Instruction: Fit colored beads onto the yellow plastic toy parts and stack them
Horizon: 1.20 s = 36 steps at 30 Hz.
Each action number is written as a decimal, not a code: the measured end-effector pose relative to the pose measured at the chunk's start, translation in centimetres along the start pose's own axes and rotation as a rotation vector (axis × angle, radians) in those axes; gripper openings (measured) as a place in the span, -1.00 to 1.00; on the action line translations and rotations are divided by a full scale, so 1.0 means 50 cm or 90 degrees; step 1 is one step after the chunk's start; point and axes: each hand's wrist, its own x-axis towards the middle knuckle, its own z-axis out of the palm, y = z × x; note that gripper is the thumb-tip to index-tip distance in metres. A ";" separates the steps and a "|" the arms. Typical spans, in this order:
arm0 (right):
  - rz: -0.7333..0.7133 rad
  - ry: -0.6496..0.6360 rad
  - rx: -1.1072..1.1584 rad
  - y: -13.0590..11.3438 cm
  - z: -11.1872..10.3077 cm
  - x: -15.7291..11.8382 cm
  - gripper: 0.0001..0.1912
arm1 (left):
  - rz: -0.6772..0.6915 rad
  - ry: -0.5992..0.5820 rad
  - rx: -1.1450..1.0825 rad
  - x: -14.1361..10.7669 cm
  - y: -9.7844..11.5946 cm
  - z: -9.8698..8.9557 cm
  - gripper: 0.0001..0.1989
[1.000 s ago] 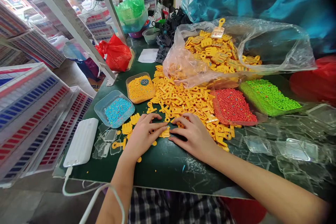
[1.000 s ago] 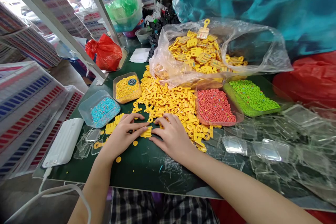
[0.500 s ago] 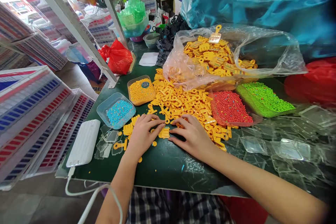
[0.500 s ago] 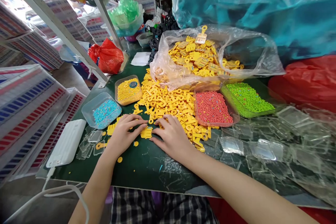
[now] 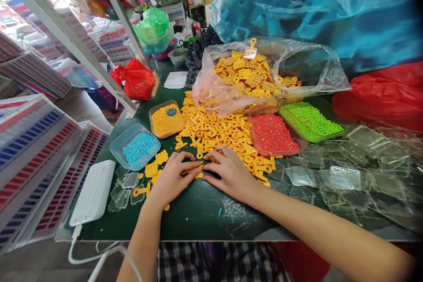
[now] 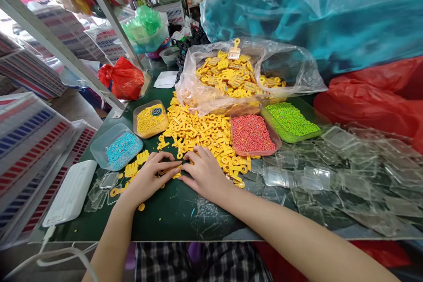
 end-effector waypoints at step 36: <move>-0.307 -0.150 -0.006 -0.021 0.002 0.019 -0.46 | 0.412 -0.226 0.379 0.392 0.280 0.094 -0.82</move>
